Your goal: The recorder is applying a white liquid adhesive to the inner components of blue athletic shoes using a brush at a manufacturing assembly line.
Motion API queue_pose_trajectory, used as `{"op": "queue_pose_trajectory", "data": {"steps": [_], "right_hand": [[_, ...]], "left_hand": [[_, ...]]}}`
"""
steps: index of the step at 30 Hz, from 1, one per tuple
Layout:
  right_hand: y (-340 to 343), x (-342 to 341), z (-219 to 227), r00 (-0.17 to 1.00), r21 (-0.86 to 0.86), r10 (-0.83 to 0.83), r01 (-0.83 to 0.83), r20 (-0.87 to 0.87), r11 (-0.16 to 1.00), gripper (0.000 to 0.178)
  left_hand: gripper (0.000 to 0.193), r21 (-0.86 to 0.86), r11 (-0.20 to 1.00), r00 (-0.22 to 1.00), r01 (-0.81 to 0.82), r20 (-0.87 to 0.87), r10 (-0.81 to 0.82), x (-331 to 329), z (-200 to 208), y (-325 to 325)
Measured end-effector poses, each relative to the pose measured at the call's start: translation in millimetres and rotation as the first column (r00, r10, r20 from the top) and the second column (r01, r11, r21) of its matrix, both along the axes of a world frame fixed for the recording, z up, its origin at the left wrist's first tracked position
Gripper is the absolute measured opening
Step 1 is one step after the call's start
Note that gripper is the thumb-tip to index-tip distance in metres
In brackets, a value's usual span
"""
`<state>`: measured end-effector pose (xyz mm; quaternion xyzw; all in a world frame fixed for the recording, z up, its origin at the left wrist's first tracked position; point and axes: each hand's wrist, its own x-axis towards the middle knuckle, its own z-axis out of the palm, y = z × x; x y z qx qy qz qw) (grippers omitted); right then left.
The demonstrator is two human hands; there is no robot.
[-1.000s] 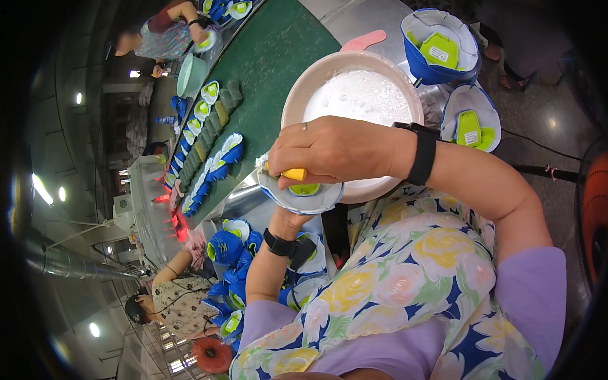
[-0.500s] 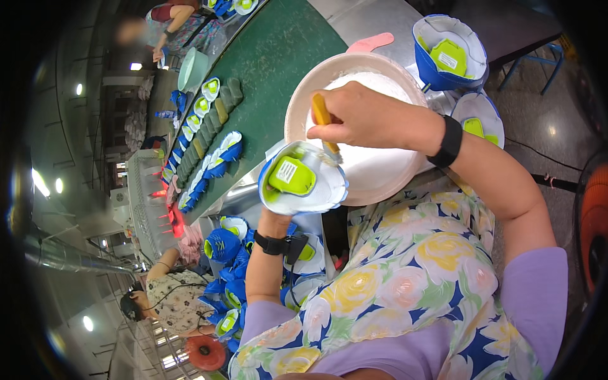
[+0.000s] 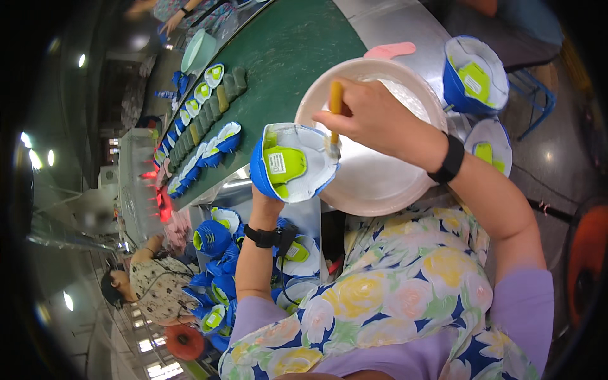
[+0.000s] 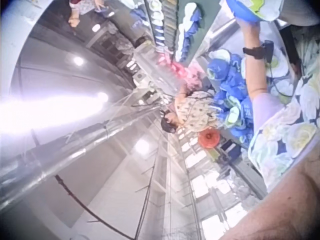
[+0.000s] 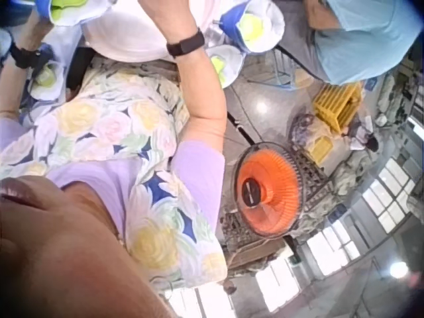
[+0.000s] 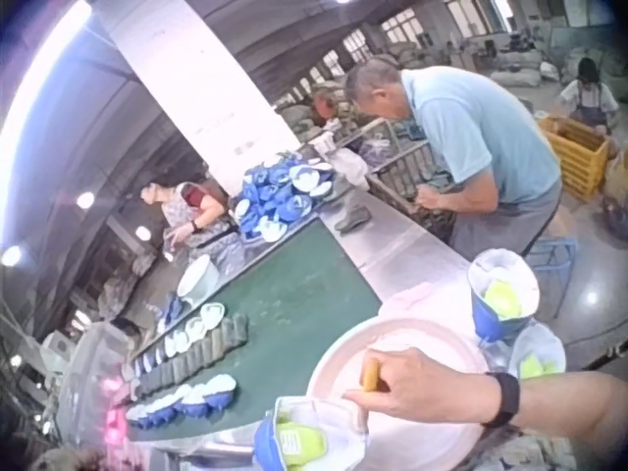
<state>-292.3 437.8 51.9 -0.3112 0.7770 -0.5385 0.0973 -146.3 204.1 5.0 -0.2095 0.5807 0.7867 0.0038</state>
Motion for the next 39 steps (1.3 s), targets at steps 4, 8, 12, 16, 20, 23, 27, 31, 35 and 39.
{"op": "queue_pose_trajectory", "data": {"steps": [4,8,12,16,20,23,27,31,35,39], "right_hand": [[9,7,5,0.981,0.074,-0.104,0.092,0.167,0.993,0.023],[34,16,-4,0.954,0.086,-0.18,0.164,0.239,0.983,0.016],[48,30,-16,0.876,0.113,-0.193,0.159,0.442,0.981,0.014],[43,31,-18,0.859,0.115,-0.179,0.141,0.479,0.983,0.012],[51,30,-14,0.903,0.141,-0.171,0.125,0.393,0.982,0.01],[57,37,-18,0.897,0.155,-0.19,0.139,0.4,0.978,0.008],[56,59,-18,0.912,0.053,-0.134,0.124,0.388,0.991,0.008],[58,77,-36,0.977,-0.092,-0.032,0.053,0.213,0.994,0.013],[35,76,-68,0.864,-0.312,0.13,0.033,0.486,0.949,0.022],[13,54,-57,0.953,-0.424,-0.248,0.3,0.174,0.855,0.031]], "left_hand": [[0.039,-0.051,0.994,0.995,-0.096,-0.013,0.096,-10,-30,-54],[0.027,-0.057,0.969,0.966,-0.24,0.08,0.244,-37,-61,-113],[0.03,-0.062,0.901,0.897,-0.43,0.082,0.434,-61,-102,-161],[0.038,-0.215,0.796,0.756,-0.566,0.248,0.605,-44,-149,-229],[0.03,-0.527,0.805,0.871,-0.273,0.219,0.439,-10,-88,-238],[0.029,-0.475,0.829,0.896,0.296,0.439,-0.068,32,-8,-205],[0.044,-0.631,0.006,0.625,0.776,0.768,-0.144,145,-39,-158],[0.028,-0.677,-0.235,0.649,0.697,0.736,-0.195,172,-61,-157],[0.04,-0.904,-0.424,0.447,0.056,0.402,-0.799,119,-106,-172],[0.042,-0.807,-0.323,0.025,-0.494,0.358,-0.933,33,-75,-236]]}}
